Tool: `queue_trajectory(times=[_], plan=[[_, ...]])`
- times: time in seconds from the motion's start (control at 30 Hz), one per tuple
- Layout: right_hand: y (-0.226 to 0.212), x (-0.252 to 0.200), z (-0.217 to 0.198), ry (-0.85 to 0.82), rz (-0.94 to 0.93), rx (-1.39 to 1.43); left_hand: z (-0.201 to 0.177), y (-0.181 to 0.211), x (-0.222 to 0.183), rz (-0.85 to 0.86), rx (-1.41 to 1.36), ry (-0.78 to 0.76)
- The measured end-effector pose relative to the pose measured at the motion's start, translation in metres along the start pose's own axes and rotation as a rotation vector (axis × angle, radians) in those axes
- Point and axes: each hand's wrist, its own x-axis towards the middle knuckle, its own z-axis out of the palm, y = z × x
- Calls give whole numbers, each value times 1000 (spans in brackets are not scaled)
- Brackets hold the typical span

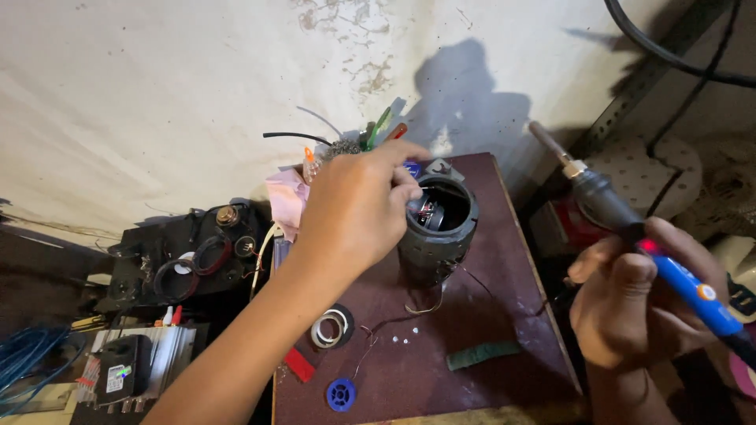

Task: Soldering wires onto a component inside a portable speaker housing on a repair bench.

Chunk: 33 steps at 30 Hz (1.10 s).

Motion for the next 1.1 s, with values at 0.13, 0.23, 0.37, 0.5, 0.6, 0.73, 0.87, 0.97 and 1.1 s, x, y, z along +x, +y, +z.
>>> queue_trajectory(times=[0.13, 0.23, 0.37, 0.5, 0.6, 0.73, 0.87, 0.97, 1.1], plan=[[-6, 2, 7, -23, -43, 51, 8, -9, -14, -223, -249, 43], [-7, -3, 5, -22, -25, 6, 10, -16, -30, -274, -606, 112], [-12, -4, 2, -86, -48, -79, 15, -17, -60, -145, -534, 297], [-10, -9, 9, -9, -25, -4, 36, -6, -74, -165, -372, 447], [-5, -16, 9, 79, -31, -24, 43, 4, -72, -204, -367, 482], [-12, -13, 1, -58, -19, -32, 42, 7, -68, -206, -398, 501], [-10, -20, -1, -22, 65, 7, 42, 4, -66, -375, -509, 433], [-18, -16, 9, 30, 142, 38, 45, -4, -66, -410, -561, 398], [-18, -9, 10, 25, 176, 141, 36, -1, -66, -329, -497, 370]])
